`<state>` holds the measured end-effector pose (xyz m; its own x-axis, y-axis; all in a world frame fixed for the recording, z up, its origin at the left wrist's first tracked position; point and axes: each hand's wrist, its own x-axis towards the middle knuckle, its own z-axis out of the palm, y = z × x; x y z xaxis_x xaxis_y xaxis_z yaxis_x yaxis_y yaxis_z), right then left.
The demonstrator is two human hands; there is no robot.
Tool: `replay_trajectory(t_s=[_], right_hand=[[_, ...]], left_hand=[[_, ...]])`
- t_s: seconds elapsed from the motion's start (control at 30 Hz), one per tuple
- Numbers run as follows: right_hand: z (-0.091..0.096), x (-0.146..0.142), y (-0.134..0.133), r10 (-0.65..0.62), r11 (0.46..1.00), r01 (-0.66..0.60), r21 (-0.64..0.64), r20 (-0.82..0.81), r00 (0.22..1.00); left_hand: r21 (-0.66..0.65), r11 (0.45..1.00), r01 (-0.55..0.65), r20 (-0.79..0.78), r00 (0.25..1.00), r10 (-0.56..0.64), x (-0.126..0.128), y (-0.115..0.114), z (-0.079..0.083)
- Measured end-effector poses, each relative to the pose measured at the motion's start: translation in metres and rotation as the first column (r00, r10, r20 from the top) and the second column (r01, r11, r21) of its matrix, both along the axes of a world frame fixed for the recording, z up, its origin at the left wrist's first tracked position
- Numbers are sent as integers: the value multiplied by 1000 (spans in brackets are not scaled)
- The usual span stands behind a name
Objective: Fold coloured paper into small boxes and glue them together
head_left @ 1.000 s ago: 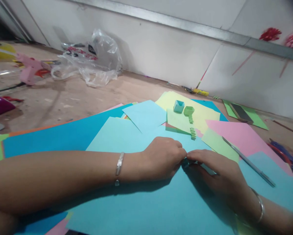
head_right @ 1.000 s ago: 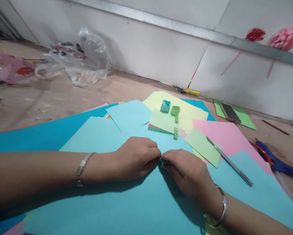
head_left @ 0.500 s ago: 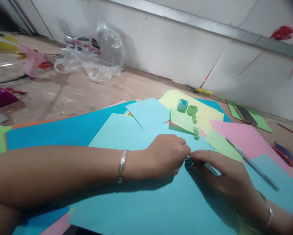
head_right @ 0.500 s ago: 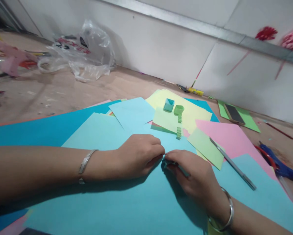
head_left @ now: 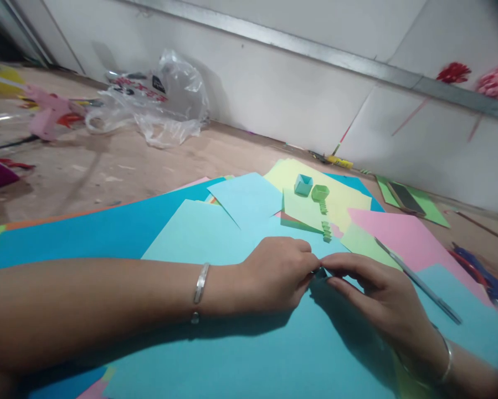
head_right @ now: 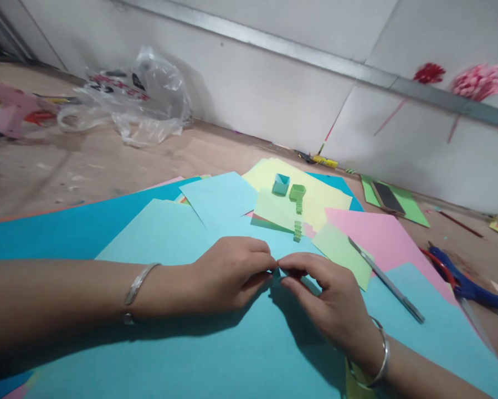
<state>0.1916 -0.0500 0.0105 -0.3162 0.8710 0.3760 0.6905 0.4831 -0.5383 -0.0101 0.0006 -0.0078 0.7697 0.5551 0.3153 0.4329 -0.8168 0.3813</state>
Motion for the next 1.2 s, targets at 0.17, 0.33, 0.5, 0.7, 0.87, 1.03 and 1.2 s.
replay_trajectory(t_s=[0.17,0.33,0.5,0.7,0.87,1.03,1.2], right_hand=[[-1,0,0,-2,1000,2,-11,2,1000],[-1,-2,0,13,999,-14,-33,-15,1000],[0,-1,1,-45,992,38,-120,-57,997],[0,4,9,-254,884,96,-458,-298,920],[1,5,15,-408,723,-49,-689,-482,776],[1,5,13,-439,532,-275,-801,-538,719],[-1,4,9,-422,398,-454,-797,-598,681]], left_hand=[[14,1000,-3,-23,1000,3,0,1,1],[17,1000,4,-110,994,-2,2,1,4],[-15,999,28,-45,999,-29,1,1,2],[-174,984,-38,196,978,73,2,4,-1],[-117,993,36,361,933,8,2,12,-1],[44,966,255,520,820,-240,1,18,-1],[118,895,429,522,740,-423,2,14,1]])
